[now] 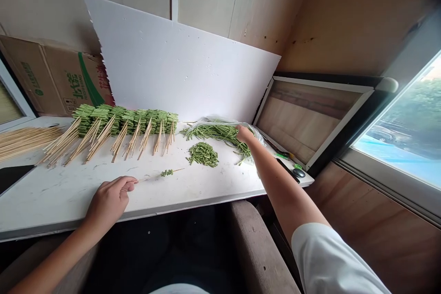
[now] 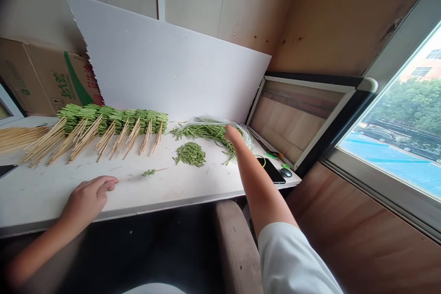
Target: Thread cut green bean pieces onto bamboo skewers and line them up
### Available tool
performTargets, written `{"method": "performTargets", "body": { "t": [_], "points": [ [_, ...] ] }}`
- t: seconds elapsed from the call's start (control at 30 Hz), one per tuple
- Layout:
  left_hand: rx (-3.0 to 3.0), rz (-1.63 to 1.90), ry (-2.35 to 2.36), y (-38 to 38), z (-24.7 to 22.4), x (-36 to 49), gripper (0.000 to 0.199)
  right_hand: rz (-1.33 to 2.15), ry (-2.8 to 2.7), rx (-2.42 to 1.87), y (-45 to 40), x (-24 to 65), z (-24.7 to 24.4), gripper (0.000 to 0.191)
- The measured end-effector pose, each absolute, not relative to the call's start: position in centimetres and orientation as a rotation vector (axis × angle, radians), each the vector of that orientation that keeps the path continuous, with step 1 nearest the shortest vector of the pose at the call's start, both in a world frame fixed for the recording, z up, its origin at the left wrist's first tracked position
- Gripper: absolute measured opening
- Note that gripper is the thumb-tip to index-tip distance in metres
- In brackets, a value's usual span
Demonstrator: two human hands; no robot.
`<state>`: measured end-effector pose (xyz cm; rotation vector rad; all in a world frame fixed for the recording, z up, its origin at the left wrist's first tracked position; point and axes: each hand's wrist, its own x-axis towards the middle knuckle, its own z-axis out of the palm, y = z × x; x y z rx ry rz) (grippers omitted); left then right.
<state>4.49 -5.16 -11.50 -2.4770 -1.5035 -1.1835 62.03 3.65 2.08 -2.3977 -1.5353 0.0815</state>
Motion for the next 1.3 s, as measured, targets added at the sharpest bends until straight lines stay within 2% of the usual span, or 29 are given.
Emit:
{"method": "performTargets", "body": {
  "t": [0.13,0.27,0.53,0.8,1.07,1.2,1.3],
  "points": [
    [-2.491,-1.183,-1.49,-5.2,-11.4,4.6,0.028,0.092,-1.587,-2.482,4.7,61.9,0.7,0.034],
    [-2.47,-1.191,-1.507,-5.5,-11.1,4.8,0.028,0.035,-1.639,-2.48,6.5,61.7,-0.2,0.037],
    [-2.467,-1.232,-1.449,-6.0,-10.0,5.7,0.03,-0.093,-1.674,-2.477,9.5,61.7,-1.0,0.024],
    [-2.475,-1.227,-1.438,-6.2,-9.7,5.8,0.031,-0.189,-1.657,-2.408,9.7,62.6,-2.4,0.029],
    [-2.464,-1.198,-1.45,-6.3,-9.6,5.8,0.029,-0.125,-1.589,-2.326,9.8,62.5,-2.0,0.026],
    [-2.48,-1.199,-1.428,-6.4,-9.4,5.8,0.029,-0.022,-1.617,-2.28,8.3,63.2,-1.4,0.014],
    [-2.507,-1.203,-1.418,-6.3,-9.4,5.8,0.03,-0.009,-1.551,-2.233,6.6,63.5,-1.3,0.017]
  ]
}}
